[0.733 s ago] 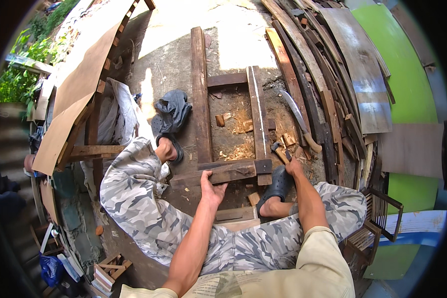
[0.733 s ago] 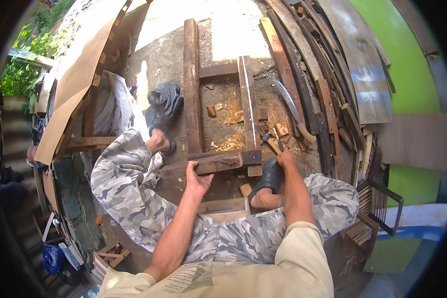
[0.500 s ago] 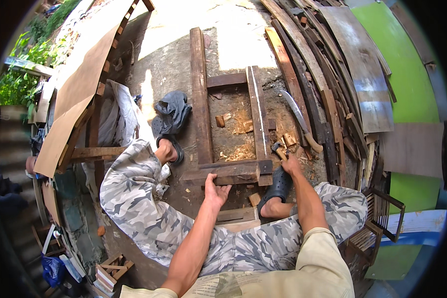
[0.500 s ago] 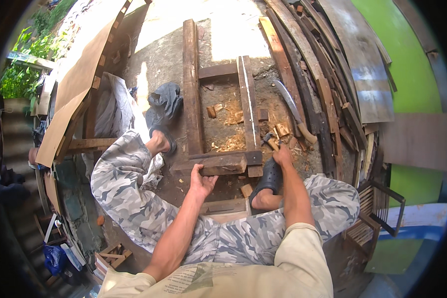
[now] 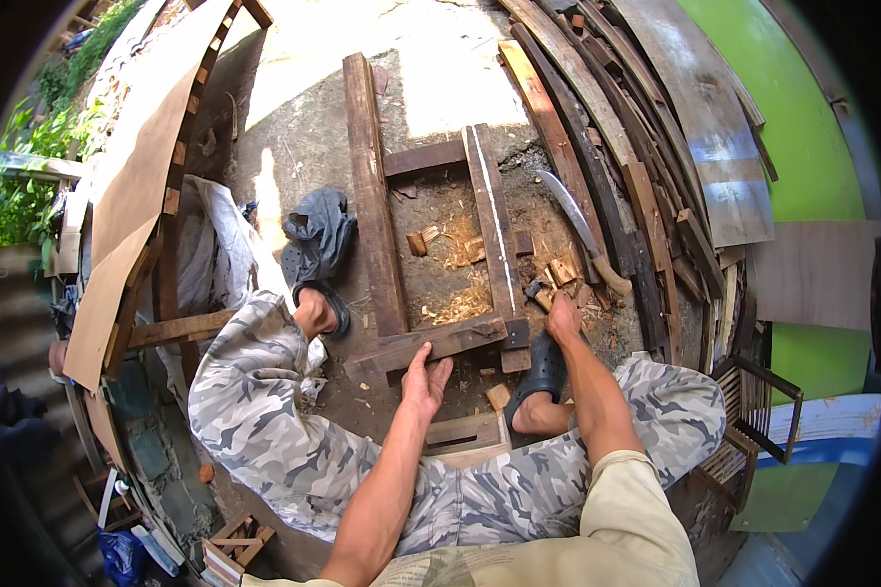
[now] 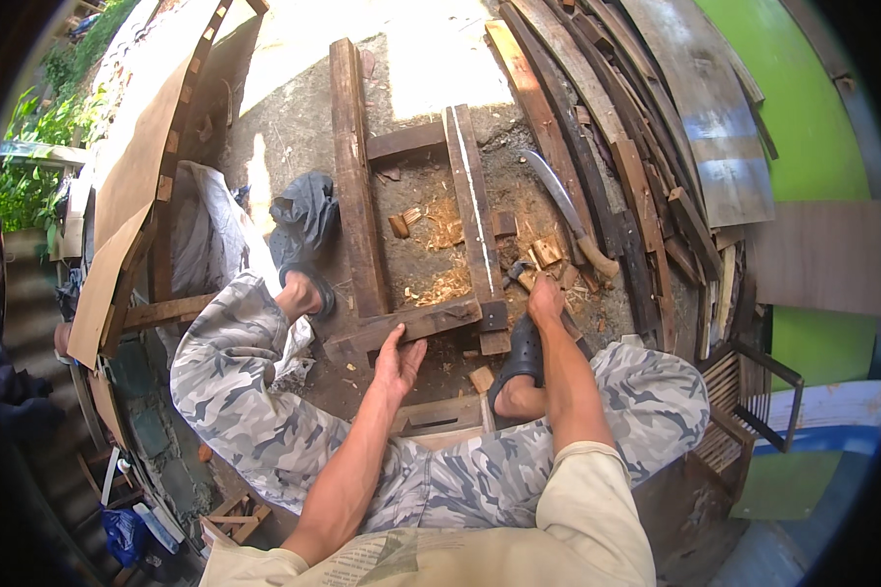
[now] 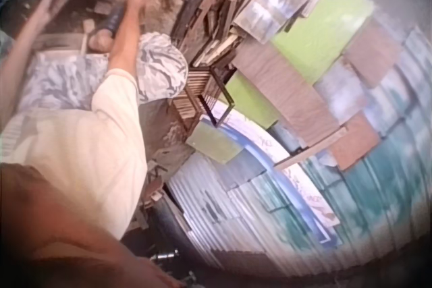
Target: The person sits on the ground and uses a hammer to drive nails into a small wooden frame. They repeatedly position the frame, strike the nails, and adjust the wood pieces to secure them together.
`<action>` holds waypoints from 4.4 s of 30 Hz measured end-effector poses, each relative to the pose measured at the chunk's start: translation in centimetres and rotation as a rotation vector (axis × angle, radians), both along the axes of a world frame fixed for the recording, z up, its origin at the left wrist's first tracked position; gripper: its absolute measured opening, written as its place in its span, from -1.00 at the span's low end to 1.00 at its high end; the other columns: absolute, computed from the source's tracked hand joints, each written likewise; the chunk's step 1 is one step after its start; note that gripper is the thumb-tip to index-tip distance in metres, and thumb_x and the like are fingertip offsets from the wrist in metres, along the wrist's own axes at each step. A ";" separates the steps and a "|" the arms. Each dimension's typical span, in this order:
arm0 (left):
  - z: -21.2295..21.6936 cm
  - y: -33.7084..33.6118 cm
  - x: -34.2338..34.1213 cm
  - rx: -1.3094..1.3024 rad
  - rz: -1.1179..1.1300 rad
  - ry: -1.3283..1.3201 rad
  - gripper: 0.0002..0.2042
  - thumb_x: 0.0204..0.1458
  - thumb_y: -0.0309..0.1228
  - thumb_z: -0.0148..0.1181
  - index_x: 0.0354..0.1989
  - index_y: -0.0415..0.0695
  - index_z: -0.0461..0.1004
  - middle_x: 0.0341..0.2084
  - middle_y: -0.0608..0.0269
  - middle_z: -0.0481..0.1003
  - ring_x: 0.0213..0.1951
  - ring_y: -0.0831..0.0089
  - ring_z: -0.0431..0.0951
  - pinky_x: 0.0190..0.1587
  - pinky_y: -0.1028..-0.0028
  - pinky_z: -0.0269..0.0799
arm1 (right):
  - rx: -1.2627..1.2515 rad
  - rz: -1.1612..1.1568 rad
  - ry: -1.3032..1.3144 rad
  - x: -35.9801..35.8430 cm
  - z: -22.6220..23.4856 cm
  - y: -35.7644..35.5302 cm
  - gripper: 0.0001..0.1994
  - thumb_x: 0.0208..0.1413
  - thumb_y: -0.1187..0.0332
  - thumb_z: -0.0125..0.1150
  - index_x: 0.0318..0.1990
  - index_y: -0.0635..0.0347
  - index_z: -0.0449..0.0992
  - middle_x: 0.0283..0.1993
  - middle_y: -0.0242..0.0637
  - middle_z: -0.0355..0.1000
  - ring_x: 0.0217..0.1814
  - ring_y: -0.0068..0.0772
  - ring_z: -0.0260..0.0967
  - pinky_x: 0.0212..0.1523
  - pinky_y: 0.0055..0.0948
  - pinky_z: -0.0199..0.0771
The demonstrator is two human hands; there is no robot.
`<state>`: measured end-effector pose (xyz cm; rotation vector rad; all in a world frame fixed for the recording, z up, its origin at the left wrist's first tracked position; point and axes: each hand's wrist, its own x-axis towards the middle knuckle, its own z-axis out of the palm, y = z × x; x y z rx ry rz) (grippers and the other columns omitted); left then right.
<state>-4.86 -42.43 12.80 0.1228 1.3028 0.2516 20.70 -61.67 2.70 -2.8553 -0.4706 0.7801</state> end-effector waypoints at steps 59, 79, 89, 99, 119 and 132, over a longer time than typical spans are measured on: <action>1.3 8.1 0.1 1.664 -1.895 0.226 -0.50 -0.15 -0.03 0.38 -0.15 -0.12 0.44 -0.44 0.05 0.62 -0.31 0.09 0.65 -0.25 0.17 0.54 | 0.566 -0.171 0.543 -9.6 24.6 6.6 -0.45 0.26 0.35 0.14 0.39 0.11 0.21 -0.51 -0.33 0.41 -0.72 -0.54 0.28 -0.71 -0.45 0.31; 1.1 8.3 -0.3 1.671 -1.863 0.226 -0.52 -0.17 -0.04 0.41 -0.21 -0.12 0.43 -0.32 0.06 0.62 -0.26 0.12 0.65 -0.24 0.21 0.54 | 0.534 -0.181 0.603 -8.2 25.4 6.3 -0.42 0.32 0.31 0.08 0.45 0.05 0.10 -0.49 -0.39 0.28 -0.71 -0.60 0.22 -0.77 -0.53 0.26; 1.5 8.0 -0.2 1.673 -1.903 0.220 -0.50 -0.19 -0.03 0.43 -0.22 -0.12 0.43 -0.26 0.09 0.60 -0.26 0.14 0.65 -0.23 0.18 0.55 | 0.493 -0.159 0.607 -9.1 25.3 6.9 -0.43 0.31 0.31 0.07 0.45 0.00 0.12 -0.57 -0.42 0.28 -0.73 -0.59 0.23 -0.72 -0.48 0.28; 1.1 7.9 -0.8 1.673 -1.929 0.203 -0.50 -0.18 -0.03 0.42 -0.19 -0.12 0.44 -0.15 0.13 0.58 -0.20 0.17 0.64 -0.20 0.17 0.56 | 0.571 -0.267 0.594 -8.5 25.4 6.3 -0.44 0.34 0.30 0.03 0.46 -0.02 0.09 -0.52 -0.41 0.28 -0.72 -0.60 0.23 -0.78 -0.53 0.26; 0.0 8.7 -0.6 1.661 -2.044 0.149 -0.39 -0.14 0.00 0.38 0.00 -0.16 0.43 0.19 0.09 0.42 0.15 0.14 0.49 0.00 0.17 0.54 | 0.781 -0.377 0.564 -9.2 26.8 5.1 -0.42 0.36 0.31 -0.03 0.48 0.02 -0.01 -0.53 -0.43 0.23 -0.73 -0.64 0.20 -0.80 -0.60 0.22; 0.4 8.2 -0.9 1.657 -2.054 0.174 -0.42 -0.19 0.00 0.41 -0.07 -0.14 0.45 0.15 0.13 0.46 0.10 0.19 0.53 -0.04 0.19 0.54 | 0.690 0.133 0.181 -11.6 21.5 2.2 -0.42 0.30 0.30 0.08 0.44 0.05 0.10 -0.48 -0.28 0.41 -0.66 -0.51 0.36 -0.63 -0.44 0.39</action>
